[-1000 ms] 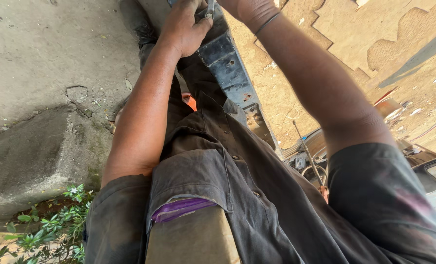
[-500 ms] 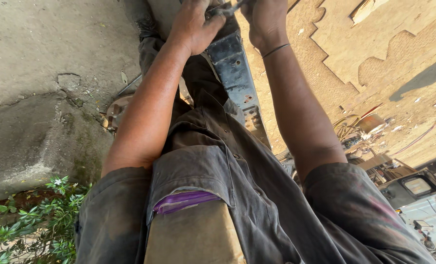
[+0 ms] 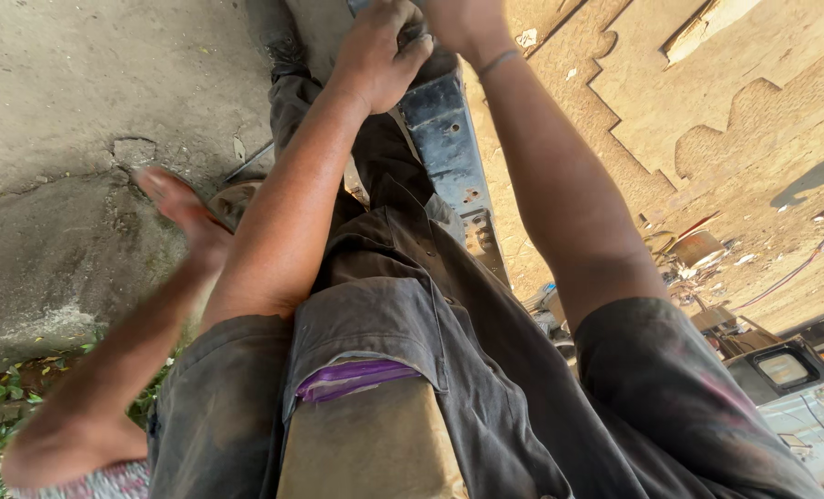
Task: The person uses a wrench to tighten bolts on a metal frame component. They reposition the frame and continue tightening multiple bolts while another person briefly assists by holding the frame steady.
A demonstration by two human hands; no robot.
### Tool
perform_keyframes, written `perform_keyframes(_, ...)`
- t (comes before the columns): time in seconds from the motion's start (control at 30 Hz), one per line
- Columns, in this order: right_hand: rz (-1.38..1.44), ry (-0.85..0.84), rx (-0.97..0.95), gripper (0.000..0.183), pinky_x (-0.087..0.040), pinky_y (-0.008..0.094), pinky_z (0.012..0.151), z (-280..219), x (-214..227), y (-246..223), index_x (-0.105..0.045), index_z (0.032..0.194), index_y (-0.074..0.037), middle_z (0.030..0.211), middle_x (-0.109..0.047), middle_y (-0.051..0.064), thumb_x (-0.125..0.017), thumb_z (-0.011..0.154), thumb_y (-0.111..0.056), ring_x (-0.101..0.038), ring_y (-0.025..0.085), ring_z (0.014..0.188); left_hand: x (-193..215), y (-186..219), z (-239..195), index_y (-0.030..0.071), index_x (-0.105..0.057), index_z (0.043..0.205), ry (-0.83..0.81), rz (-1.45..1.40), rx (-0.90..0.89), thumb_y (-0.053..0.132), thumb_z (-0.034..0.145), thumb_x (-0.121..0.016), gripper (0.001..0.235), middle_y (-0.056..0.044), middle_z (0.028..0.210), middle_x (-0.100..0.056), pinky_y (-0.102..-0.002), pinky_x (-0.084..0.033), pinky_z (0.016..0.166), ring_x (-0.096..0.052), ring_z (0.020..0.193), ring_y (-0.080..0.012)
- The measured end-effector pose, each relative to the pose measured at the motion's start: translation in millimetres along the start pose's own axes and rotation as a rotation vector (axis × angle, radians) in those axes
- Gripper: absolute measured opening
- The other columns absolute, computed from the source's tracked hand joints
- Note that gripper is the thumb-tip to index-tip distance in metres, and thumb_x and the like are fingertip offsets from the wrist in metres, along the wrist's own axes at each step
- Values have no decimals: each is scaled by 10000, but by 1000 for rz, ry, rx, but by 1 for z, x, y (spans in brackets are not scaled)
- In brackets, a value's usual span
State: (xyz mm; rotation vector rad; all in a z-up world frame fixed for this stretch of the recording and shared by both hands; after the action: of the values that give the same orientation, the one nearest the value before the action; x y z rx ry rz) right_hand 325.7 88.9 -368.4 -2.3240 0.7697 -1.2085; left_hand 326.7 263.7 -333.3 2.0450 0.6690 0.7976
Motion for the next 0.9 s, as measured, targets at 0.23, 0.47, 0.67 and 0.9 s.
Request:
perform_keyframes(0.23, 1318, 573, -480, 165, -533, 338, 587, -44, 52, -27, -621, 870, -50, 715, -662, 107, -603, 1006, -143, -625, 172, 586, 5, 13, -2, 69, -671, 1093, -4, 7, 24, 332, 964, -729, 298, -138, 1102, -630, -452, -489, 958, -610, 1114, -338)
perform_keyframes(0.47, 99, 240, 303, 149, -517, 362, 648, 5, 35, -65, -668, 1002, -17, 821, -679, 131, -677, 1053, -157, -650, 267, 732, 4, 3, 0, 28, -652, 1172, 60, 44, -122, 357, 994, -742, 385, -193, 1143, -617, -490, -464, 900, -574, 1097, -398)
perform_keyframes(0.67, 49, 105, 77, 133, -482, 339, 626, 3, 29, -38, -666, 858, -58, 754, -664, 83, -669, 960, -144, -619, 194, 652, -1, -3, -1, 74, -663, 1143, -6, 2, 27, 342, 972, -715, 323, -141, 1143, -637, -435, -506, 957, -628, 1094, -331)
perform_keyframes(0.9, 1163, 542, -351, 152, -455, 311, 529, -43, 49, -19, -590, 950, -45, 689, -630, 78, -600, 1036, -169, -600, 164, 590, 5, 7, -4, 77, -684, 1101, 42, -29, -9, 332, 934, -747, 311, -138, 1120, -633, -435, -503, 926, -616, 1093, -324)
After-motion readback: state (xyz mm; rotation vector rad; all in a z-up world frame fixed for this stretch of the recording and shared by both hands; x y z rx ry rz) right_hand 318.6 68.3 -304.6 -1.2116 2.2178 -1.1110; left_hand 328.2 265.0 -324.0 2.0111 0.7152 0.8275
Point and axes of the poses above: each hand's wrist, its own z-axis towards the middle knuckle, its own x-axis out of the back of the hand, y = z × x, the point moved 2 cm from there along z, towards the middle knuckle
